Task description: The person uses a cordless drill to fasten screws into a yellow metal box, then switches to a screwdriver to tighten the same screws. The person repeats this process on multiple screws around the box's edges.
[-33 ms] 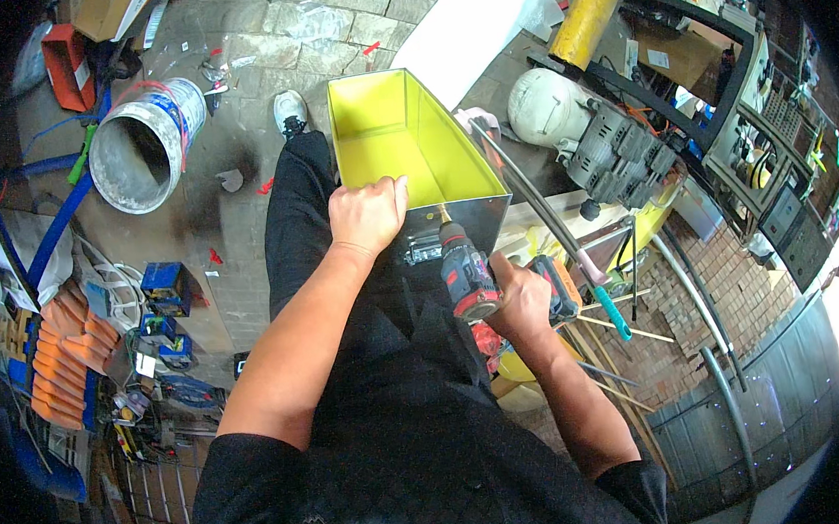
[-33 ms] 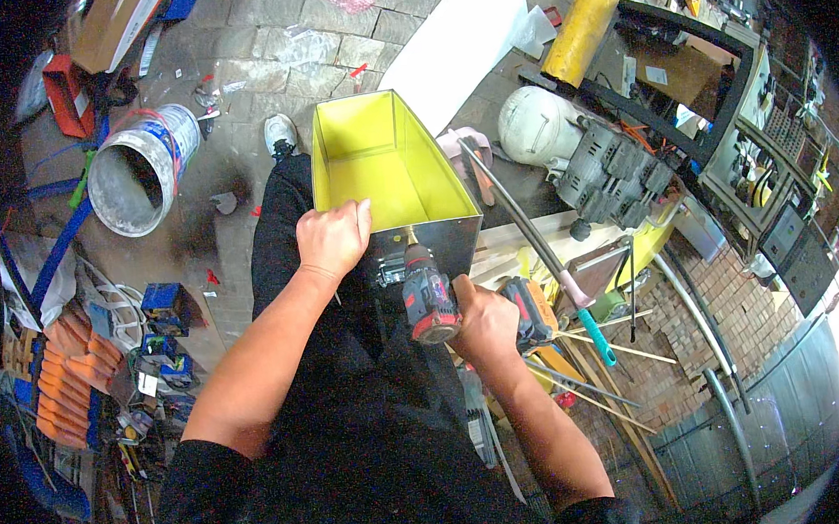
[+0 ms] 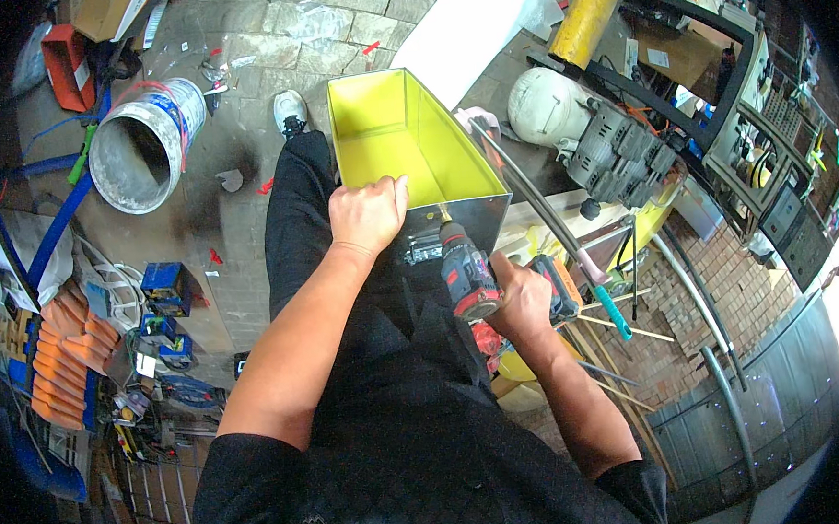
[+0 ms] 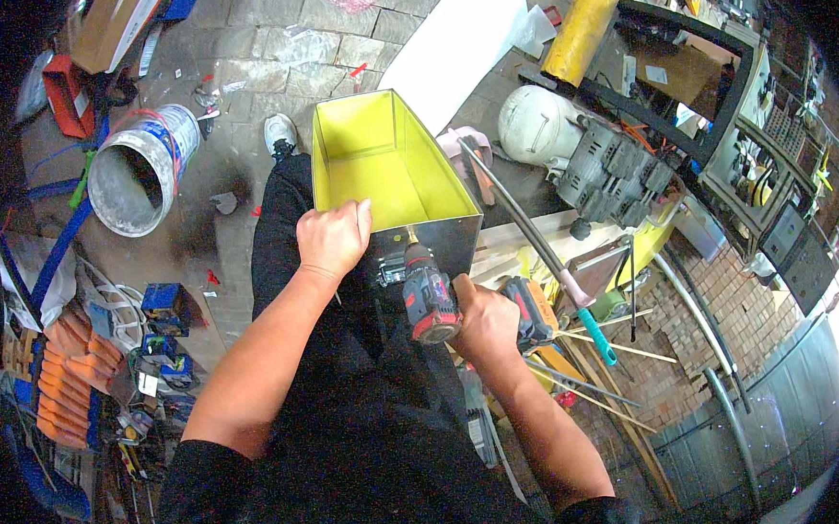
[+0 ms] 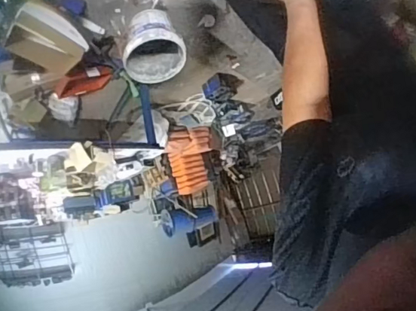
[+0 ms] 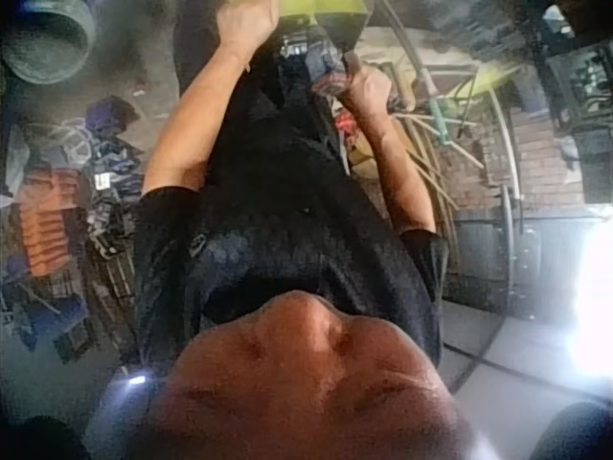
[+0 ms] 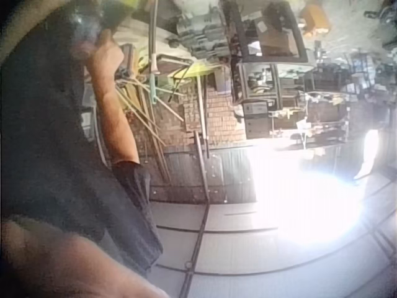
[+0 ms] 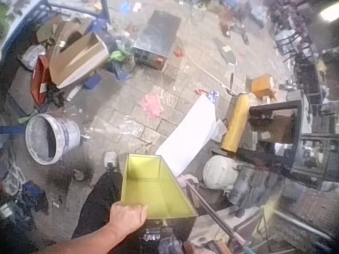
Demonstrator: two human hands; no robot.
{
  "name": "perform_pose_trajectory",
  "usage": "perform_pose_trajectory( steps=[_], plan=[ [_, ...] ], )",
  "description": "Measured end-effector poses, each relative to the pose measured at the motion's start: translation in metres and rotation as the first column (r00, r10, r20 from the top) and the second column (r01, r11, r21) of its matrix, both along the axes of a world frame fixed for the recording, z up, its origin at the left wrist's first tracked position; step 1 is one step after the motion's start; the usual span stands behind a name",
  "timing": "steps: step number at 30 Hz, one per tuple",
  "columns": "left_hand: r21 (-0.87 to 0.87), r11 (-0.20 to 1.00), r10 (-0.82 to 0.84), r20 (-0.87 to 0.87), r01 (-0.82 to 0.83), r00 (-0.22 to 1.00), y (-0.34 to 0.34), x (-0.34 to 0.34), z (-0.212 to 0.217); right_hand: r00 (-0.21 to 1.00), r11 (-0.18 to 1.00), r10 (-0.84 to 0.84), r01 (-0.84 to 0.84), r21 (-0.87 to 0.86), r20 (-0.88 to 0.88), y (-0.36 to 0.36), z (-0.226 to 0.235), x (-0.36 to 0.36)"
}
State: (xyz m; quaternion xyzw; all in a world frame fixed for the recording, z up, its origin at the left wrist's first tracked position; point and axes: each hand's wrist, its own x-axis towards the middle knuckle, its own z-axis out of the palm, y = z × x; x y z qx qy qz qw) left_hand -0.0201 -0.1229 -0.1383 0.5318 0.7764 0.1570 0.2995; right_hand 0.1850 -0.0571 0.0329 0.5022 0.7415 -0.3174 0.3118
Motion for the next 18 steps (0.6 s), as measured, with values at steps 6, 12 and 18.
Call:
perform_pose_trajectory(
  steps=[6,12,18],
  plan=[
    [-0.022,1.0,-0.015,0.029,0.016,0.999,-0.003,0.0,0.0,1.0,1.0,-0.008,0.008,-0.021,0.005,0.003,0.001,0.004],
    [-0.038,0.999,-0.008,0.042,0.01,0.999,-0.004,-0.001,0.0,1.0,1.0,-0.012,0.012,0.002,-0.021,-0.006,0.001,0.008],
    [0.021,1.0,-0.004,0.008,0.004,1.0,-0.002,-0.001,0.003,0.998,0.997,-0.066,0.066,0.042,-0.006,-0.02,0.0,0.005]
  ],
)
